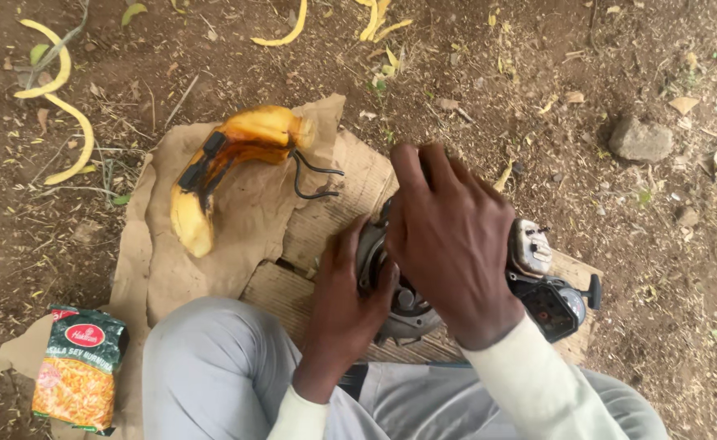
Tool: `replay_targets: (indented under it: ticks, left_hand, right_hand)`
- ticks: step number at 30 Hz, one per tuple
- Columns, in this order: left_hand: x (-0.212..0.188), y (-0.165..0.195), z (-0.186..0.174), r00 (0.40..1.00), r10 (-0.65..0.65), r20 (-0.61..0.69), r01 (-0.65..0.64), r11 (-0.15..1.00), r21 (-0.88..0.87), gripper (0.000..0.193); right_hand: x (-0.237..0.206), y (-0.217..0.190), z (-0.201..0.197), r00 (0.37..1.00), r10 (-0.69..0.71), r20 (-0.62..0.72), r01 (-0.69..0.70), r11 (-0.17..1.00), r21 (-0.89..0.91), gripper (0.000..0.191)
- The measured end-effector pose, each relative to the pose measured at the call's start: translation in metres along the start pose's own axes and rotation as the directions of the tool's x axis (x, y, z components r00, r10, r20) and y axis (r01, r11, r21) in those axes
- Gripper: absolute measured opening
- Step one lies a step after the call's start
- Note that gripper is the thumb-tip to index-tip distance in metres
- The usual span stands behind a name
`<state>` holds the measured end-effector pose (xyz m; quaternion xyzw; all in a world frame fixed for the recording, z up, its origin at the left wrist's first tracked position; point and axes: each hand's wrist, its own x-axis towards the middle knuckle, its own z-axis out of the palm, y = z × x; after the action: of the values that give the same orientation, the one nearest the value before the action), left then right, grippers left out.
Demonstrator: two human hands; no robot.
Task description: The person sits on the ground and works on a small engine assembly laid on cardboard, using a screwdriver to loosen parts and a wrench on the clutch housing, removing covers and manipulating internal components by hand.
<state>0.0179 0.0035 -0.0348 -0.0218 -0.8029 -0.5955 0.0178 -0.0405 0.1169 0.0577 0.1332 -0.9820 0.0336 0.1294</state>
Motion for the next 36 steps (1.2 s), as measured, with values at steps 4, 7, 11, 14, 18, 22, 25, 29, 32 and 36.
replay_targets:
  ticks: [4,7,11,14,18,22,25,29,32,36]
  left_hand:
    - [-0.006,0.007,0.014,0.975,-0.208,-0.082,0.215,0.972,0.090,0.082]
    - [-0.009,0.004,0.019,0.986,-0.148,-0.080,0.151,0.988,0.033,0.082]
    - [-0.014,-0.002,0.016,0.995,-0.043,-0.087,0.044,0.999,0.005,0.073]
    - [-0.013,-0.003,0.013,0.997,-0.048,-0.060,0.046,0.998,-0.029,0.077]
    - [-0.014,0.000,0.011,0.997,-0.058,-0.051,0.058,0.998,-0.011,0.073]
    - [-0.015,0.002,0.012,0.997,-0.053,-0.052,0.054,0.998,0.018,0.075]
    - [-0.016,0.000,0.014,0.998,-0.029,-0.062,0.031,0.999,0.031,0.076]
    - [-0.017,0.000,0.016,0.997,-0.034,-0.064,0.034,0.999,-0.003,0.075]
    - [-0.018,0.000,0.015,0.997,-0.018,-0.073,0.019,1.000,0.012,0.075]
    - [-0.012,-0.007,0.001,0.999,0.027,-0.030,-0.028,0.998,-0.059,0.074]
  right_hand:
    - [-0.005,-0.014,0.009,0.952,-0.049,-0.301,-0.055,0.944,-0.325,0.022]
    - [-0.008,-0.032,0.017,0.901,0.035,-0.433,-0.203,0.915,-0.348,0.021]
    - [0.007,-0.030,0.034,0.791,0.155,-0.593,-0.201,0.980,-0.012,0.025]
    - [0.019,-0.018,0.045,0.700,0.215,-0.681,-0.134,0.976,0.170,0.025]
    - [0.011,-0.013,0.047,0.694,0.218,-0.686,-0.052,0.966,0.254,0.025]
    - [0.007,-0.010,0.039,0.731,0.191,-0.655,0.023,0.952,0.304,0.022]
    - [0.008,-0.007,0.036,0.741,0.174,-0.649,0.067,0.942,0.329,0.022]
    - [0.003,-0.002,0.037,0.763,0.160,-0.626,0.086,0.935,0.344,0.024]
    - [0.000,0.003,0.040,0.789,0.126,-0.602,0.150,0.910,0.387,0.023]
    - [0.013,0.002,0.054,0.715,0.018,-0.699,0.511,0.669,0.539,0.021]
